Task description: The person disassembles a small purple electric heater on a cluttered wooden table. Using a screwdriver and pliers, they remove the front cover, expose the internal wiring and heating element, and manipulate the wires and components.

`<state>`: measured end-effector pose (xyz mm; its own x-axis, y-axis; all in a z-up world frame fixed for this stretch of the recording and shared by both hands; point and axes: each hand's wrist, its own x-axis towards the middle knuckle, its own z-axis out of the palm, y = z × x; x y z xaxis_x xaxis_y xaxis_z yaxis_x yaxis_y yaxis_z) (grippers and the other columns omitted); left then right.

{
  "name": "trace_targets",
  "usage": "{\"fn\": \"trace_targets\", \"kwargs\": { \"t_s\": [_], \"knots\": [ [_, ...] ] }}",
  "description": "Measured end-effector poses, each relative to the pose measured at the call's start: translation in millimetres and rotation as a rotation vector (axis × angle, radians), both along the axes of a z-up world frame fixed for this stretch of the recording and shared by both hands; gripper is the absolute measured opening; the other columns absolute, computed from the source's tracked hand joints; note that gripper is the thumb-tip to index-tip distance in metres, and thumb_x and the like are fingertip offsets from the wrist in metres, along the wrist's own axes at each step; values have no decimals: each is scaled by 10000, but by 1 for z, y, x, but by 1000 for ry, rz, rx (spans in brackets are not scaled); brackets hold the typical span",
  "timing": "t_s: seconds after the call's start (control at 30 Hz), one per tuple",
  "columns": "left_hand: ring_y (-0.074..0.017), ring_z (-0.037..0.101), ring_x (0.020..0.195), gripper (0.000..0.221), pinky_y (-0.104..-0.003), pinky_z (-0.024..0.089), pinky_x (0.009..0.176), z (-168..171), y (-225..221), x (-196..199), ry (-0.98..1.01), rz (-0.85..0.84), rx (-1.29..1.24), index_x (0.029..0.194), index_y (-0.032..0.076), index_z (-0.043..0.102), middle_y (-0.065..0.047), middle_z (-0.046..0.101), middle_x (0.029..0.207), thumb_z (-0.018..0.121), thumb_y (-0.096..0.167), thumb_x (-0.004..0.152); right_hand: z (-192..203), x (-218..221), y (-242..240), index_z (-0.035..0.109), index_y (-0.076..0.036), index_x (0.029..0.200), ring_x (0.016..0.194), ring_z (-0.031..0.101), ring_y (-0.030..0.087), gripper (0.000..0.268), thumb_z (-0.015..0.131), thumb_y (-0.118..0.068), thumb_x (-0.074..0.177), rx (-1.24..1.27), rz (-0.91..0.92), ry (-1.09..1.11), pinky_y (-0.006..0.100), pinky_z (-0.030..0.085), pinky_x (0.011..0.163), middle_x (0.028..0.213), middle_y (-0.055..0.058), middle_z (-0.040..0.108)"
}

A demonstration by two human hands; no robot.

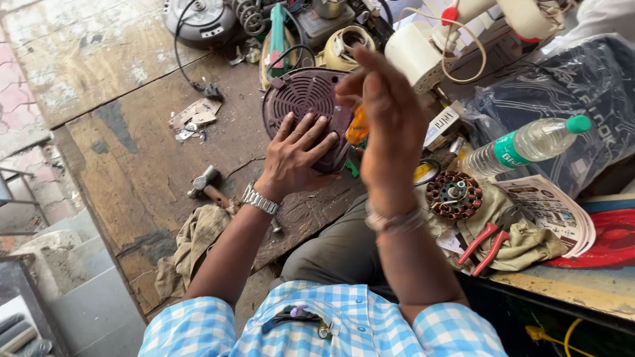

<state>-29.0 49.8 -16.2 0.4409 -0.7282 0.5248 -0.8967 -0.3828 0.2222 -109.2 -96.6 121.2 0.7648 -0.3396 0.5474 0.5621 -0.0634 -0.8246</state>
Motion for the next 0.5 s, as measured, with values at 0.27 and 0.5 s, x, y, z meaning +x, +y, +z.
{"fn": "trace_targets", "kwargs": {
  "t_s": [0.27, 0.5],
  "knots": [
    [-361, 528, 1395, 686, -611, 310, 1208, -1, 1, 0, -30, -44, -21, 1268, 245, 689, -118, 597, 1442, 816, 684, 756, 26, 53, -27, 666, -8, 863, 472, 445, 31, 275, 644, -218, 1039, 75, 1479, -30, 249, 314, 444, 713, 16, 624],
    [-356, 514, 1418, 789, -617, 288, 1210, -7, 2, 0, -20, -7, -19, 1360, 185, 677, -141, 582, 1480, 793, 680, 757, -8, -7, 2, 669, 25, 1076, 715, 539, 75, 308, 621, -279, 1086, -2, 336, 3, 244, 440, 627, 854, 28, 627]
  ]
}}
